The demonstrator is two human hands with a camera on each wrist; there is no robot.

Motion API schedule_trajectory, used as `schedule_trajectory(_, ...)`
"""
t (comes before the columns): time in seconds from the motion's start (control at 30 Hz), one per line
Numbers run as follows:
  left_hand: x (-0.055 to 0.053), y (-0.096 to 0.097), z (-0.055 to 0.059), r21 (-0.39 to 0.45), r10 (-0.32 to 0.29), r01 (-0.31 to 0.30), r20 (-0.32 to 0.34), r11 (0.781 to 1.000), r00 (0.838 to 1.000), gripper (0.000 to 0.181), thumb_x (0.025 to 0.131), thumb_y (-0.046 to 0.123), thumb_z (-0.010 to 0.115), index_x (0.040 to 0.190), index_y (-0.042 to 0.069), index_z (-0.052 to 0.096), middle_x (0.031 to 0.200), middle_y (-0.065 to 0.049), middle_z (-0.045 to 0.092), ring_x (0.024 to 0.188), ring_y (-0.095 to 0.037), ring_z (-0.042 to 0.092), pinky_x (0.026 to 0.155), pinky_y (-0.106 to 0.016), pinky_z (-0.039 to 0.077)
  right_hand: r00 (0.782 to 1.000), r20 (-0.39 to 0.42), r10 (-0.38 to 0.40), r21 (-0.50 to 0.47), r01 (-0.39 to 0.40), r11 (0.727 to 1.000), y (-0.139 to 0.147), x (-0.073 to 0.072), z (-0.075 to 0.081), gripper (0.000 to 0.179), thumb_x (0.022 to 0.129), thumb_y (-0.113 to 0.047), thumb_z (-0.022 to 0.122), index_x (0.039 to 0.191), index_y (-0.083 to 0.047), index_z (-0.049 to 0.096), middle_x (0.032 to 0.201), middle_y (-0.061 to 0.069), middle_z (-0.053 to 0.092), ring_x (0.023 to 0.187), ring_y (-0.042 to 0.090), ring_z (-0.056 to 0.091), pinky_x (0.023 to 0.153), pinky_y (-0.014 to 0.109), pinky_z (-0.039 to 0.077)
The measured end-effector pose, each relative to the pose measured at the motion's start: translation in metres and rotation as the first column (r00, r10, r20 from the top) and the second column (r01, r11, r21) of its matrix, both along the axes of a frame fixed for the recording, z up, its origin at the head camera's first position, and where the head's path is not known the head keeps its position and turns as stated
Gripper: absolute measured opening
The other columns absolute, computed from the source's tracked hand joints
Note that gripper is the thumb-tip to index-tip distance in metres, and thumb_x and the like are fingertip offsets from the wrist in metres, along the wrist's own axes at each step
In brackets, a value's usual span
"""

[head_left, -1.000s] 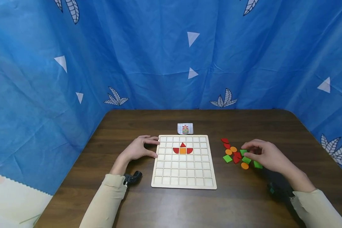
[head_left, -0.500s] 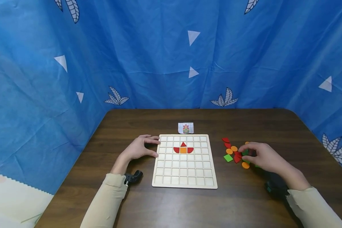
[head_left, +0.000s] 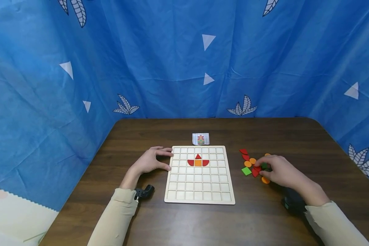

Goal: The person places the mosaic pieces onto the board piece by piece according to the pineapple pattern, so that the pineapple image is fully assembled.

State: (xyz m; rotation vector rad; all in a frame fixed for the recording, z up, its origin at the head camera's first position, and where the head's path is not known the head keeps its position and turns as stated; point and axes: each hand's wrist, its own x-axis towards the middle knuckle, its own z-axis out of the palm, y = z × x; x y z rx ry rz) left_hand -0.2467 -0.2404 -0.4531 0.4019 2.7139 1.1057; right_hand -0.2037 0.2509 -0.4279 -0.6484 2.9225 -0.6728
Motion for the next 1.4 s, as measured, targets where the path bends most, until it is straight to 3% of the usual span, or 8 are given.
schedule_trajectory(0.3, 0.001, 0.001, 0.0, 0.003, 0.008, -0.008, 0.01, 1.0, 1.0, 0.055, 0.073, 0.039, 0.093, 0.124, 0.028, 0.077, 0.148, 0.008, 0.06, 0.155, -0.034, 0.027, 0.125, -0.064, 0.024, 0.999, -0.04, -0.024, 0.001, 0.024, 1.0, -0.005, 0.004, 0.003, 0.043, 0.083, -0.006, 0.081, 0.125, -0.01, 0.071, 0.101, 0.002, 0.068, 0.086, 0.018, 0.055, 0.068, 0.028, 0.051)
schedule_trajectory(0.67, -0.001, -0.001, 0.001, 0.007, 0.001, -0.001, 0.019, 1.0, 1.0, 0.056, 0.073, 0.039, 0.094, 0.125, 0.028, 0.077, 0.149, 0.008, 0.06, 0.156, -0.033, 0.026, 0.126, -0.062, 0.022, 0.999, -0.023, 0.049, -0.074, -0.051, 0.996, -0.021, 0.002, 0.01, 0.043, 0.092, -0.005, 0.074, 0.135, -0.006, 0.067, 0.112, 0.007, 0.064, 0.085, 0.015, 0.054, 0.062, 0.021, 0.049)
schedule_trajectory(1.03, 0.0, 0.0, 0.001, -0.006, 0.006, -0.006, 0.001, 1.0, 1.0, 0.056, 0.073, 0.04, 0.093, 0.125, 0.029, 0.076, 0.149, 0.009, 0.06, 0.155, -0.032, 0.028, 0.125, -0.062, 0.024, 0.992, -0.017, 0.128, -0.076, -0.129, 0.989, -0.056, -0.001, 0.008, 0.046, 0.098, -0.007, 0.068, 0.143, -0.012, 0.06, 0.115, 0.004, 0.059, 0.097, 0.016, 0.055, 0.076, 0.025, 0.055)
schedule_trajectory(1.4, -0.001, -0.001, -0.001, -0.023, 0.005, -0.005, 0.001, 1.0, 1.0, 0.057, 0.073, 0.043, 0.092, 0.126, 0.031, 0.076, 0.15, 0.01, 0.059, 0.155, -0.032, 0.027, 0.125, -0.061, 0.024, 0.986, 0.006, 0.167, -0.093, -0.165, 0.982, -0.08, -0.002, 0.002, 0.043, 0.103, -0.007, 0.061, 0.146, -0.007, 0.056, 0.127, 0.009, 0.051, 0.111, 0.022, 0.054, 0.089, 0.031, 0.06)
